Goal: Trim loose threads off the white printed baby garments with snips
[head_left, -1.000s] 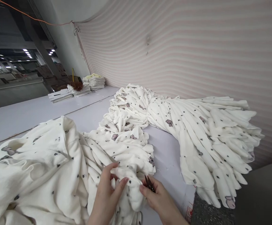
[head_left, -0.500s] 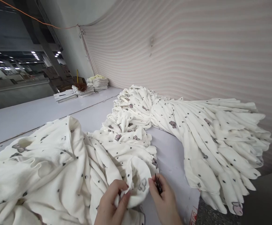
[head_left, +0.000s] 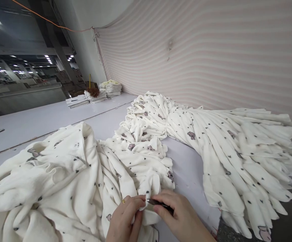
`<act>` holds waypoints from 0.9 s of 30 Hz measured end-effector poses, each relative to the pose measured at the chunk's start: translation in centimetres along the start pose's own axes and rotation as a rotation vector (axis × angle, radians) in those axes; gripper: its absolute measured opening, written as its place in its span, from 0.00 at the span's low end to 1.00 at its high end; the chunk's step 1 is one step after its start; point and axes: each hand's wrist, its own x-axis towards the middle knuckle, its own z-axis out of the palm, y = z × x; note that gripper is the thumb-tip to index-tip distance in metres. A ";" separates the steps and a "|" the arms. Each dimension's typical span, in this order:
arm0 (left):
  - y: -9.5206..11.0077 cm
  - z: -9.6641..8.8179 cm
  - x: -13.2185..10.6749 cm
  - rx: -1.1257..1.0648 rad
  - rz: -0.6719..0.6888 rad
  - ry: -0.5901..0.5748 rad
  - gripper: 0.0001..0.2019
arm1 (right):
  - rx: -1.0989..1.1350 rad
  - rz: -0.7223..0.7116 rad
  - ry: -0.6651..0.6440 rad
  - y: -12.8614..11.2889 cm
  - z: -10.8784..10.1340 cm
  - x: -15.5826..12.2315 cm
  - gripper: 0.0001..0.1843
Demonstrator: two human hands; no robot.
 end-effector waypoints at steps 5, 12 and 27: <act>0.0 -0.3 0.0 0.100 0.073 -0.029 0.13 | -0.068 -0.032 0.011 -0.1 -0.2 -0.2 0.13; 0.2 -0.1 0.1 0.135 0.140 -0.053 0.15 | -0.235 -0.108 0.068 -0.5 -0.5 -0.6 0.12; 0.5 0.7 0.0 -0.044 -0.028 0.012 0.09 | -0.151 -0.026 -0.001 -0.7 -0.7 -0.6 0.10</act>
